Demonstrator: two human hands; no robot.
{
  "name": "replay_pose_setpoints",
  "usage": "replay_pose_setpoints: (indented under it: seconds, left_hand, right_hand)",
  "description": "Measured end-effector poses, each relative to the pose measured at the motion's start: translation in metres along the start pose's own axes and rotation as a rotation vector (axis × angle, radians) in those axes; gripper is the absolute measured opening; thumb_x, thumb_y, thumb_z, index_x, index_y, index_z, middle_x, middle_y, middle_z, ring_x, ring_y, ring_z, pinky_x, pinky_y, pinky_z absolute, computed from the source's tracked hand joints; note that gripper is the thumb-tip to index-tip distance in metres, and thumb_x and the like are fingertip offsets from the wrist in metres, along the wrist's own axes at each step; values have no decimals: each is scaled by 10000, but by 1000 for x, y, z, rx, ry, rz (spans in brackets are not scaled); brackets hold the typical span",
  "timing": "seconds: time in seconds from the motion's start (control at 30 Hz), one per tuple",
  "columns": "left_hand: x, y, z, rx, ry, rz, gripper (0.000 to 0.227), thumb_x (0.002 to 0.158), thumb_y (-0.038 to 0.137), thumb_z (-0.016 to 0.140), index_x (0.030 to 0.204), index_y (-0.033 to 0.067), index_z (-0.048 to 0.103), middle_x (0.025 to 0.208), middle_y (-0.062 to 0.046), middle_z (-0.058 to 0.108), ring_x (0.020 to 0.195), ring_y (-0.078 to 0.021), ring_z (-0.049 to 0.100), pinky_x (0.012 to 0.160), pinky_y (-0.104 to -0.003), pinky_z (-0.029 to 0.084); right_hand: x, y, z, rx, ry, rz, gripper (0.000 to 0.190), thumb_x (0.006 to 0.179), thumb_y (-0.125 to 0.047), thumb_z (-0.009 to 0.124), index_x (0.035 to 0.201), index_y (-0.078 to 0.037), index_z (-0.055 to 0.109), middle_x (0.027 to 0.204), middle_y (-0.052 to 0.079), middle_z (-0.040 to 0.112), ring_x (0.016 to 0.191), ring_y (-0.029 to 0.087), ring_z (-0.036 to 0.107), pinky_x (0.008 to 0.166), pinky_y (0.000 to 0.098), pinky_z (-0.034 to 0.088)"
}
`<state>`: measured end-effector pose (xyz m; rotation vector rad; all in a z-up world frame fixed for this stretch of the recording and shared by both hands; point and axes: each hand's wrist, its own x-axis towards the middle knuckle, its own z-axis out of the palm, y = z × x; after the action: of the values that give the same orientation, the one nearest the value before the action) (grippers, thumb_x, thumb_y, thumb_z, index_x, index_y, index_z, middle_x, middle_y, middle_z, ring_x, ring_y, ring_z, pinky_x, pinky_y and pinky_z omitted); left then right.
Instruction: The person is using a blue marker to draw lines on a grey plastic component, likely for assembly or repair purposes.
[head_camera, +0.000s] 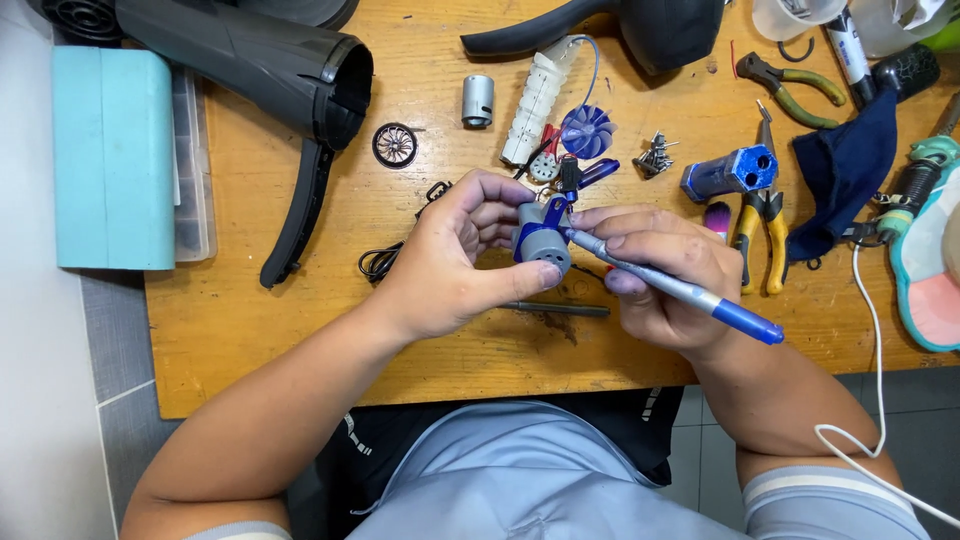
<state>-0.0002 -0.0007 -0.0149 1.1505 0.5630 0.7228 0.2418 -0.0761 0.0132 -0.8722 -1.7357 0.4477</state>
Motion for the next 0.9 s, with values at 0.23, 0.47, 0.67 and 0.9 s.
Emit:
replay_pose_setpoints:
  seconds: [0.23, 0.47, 0.67, 0.9]
  left_hand:
    - [1, -8, 0, -1, 20, 18, 743, 879, 190, 1036, 1450, 8, 597, 1262, -185, 814, 1134, -182, 773, 1087, -369, 628]
    - [2, -13, -2, -77, 44, -10, 750, 868, 154, 1033, 1463, 21, 597, 1259, -161, 822, 1116, -160, 773, 1026, -318, 651]
    - [3, -8, -3, -153, 57, -28, 731, 892, 86, 1008, 1478, 13, 578, 1246, -154, 818, 1106, -153, 785, 1000, -286, 666]
    - [2, -13, -4, -233, 63, -76, 706, 924, 98, 977, 1496, 25, 571, 1268, -128, 806, 1133, -137, 790, 1023, -284, 677]
  right_hand:
    - [0, 0, 3, 9, 27, -23, 300, 1161, -226, 653, 1125, 71, 650, 961, 272, 755, 1000, 570, 869, 823, 600, 714]
    - [-8, 9, 4, 46, 113, 28, 313, 1180, -255, 605, 1157, 58, 603, 997, 261, 740, 1070, 585, 859, 875, 621, 718]
    - [-14, 14, 1, 68, 149, 26, 282, 1240, -253, 514, 1221, 27, 535, 1049, 246, 704, 1121, 577, 848, 924, 600, 718]
    - [-12, 4, 9, 142, 114, 66, 258, 1227, -223, 522, 1198, 33, 527, 1026, 217, 677, 1162, 590, 846, 935, 591, 728]
